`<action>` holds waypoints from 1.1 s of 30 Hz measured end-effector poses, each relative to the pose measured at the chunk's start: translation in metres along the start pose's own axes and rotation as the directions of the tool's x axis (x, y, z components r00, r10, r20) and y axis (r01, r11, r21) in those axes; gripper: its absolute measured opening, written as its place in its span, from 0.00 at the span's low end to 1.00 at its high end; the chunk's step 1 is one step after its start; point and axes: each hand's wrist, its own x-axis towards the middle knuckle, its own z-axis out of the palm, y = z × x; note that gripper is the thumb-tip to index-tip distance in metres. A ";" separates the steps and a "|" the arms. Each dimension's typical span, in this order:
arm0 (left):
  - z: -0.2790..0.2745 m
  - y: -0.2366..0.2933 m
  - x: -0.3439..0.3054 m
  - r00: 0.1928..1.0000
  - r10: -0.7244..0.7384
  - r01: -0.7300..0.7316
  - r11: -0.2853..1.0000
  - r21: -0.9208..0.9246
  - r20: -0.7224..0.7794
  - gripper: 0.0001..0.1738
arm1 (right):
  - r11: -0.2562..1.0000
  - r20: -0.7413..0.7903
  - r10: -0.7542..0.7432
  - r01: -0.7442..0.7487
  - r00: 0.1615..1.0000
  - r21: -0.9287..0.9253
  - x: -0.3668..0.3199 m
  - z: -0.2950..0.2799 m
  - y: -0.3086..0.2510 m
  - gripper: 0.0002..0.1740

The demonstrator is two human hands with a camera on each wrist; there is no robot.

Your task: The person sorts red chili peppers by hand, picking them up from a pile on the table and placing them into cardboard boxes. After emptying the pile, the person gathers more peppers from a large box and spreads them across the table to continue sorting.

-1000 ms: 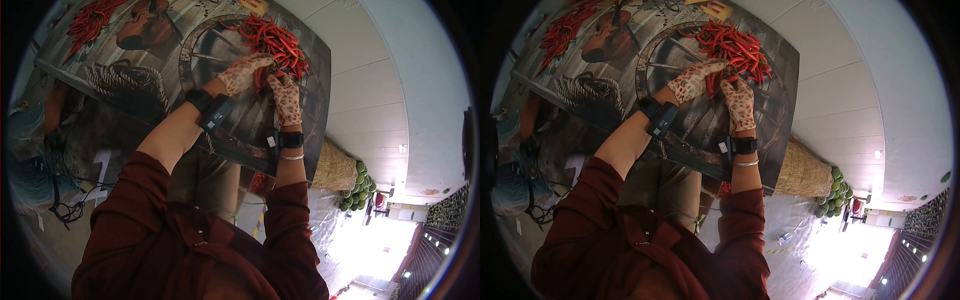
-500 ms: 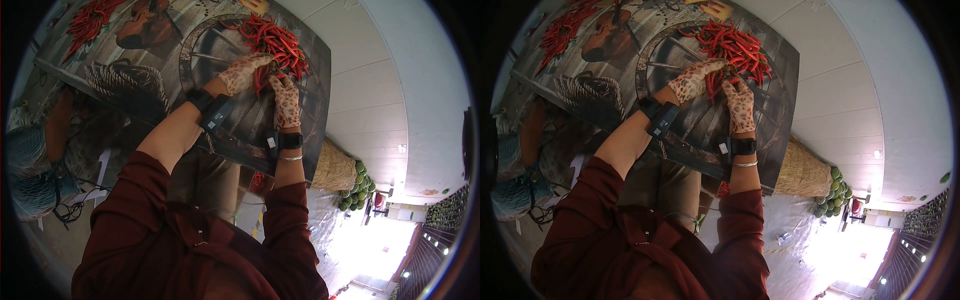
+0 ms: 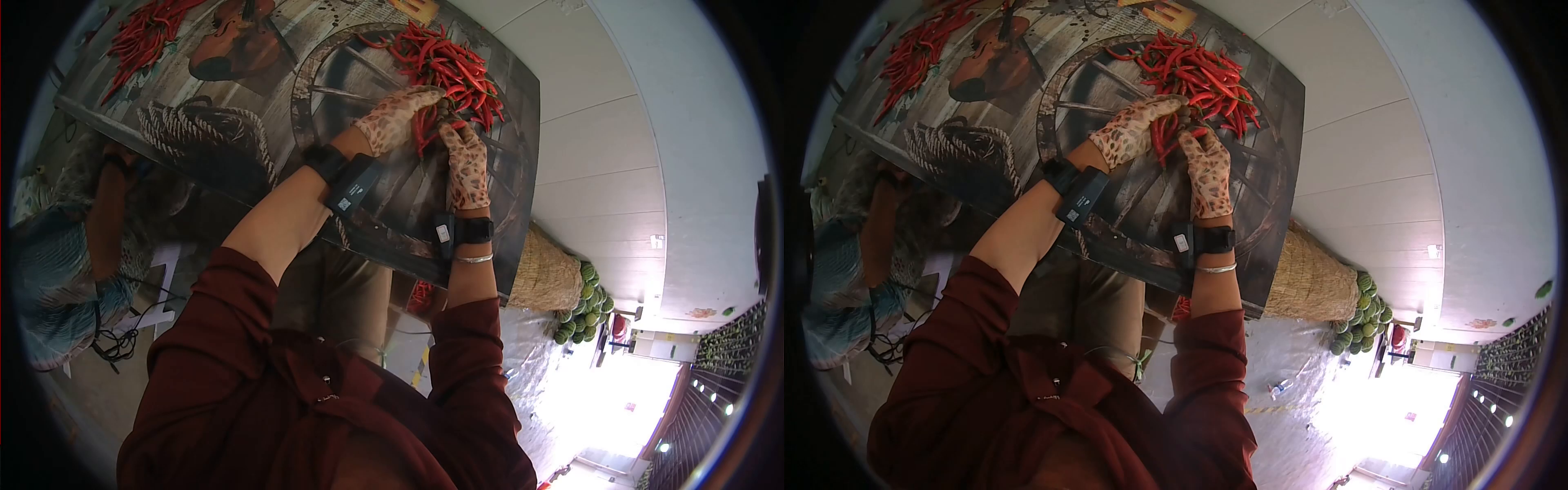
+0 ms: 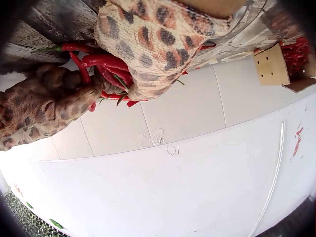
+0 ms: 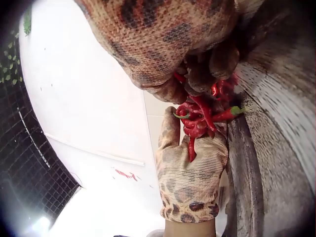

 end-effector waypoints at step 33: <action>-0.008 0.055 -0.002 0.985 -0.126 0.079 0.934 0.347 0.116 0.26 | 0.973 -0.037 0.054 -0.044 0.998 0.228 -0.006 0.002 -0.004 0.11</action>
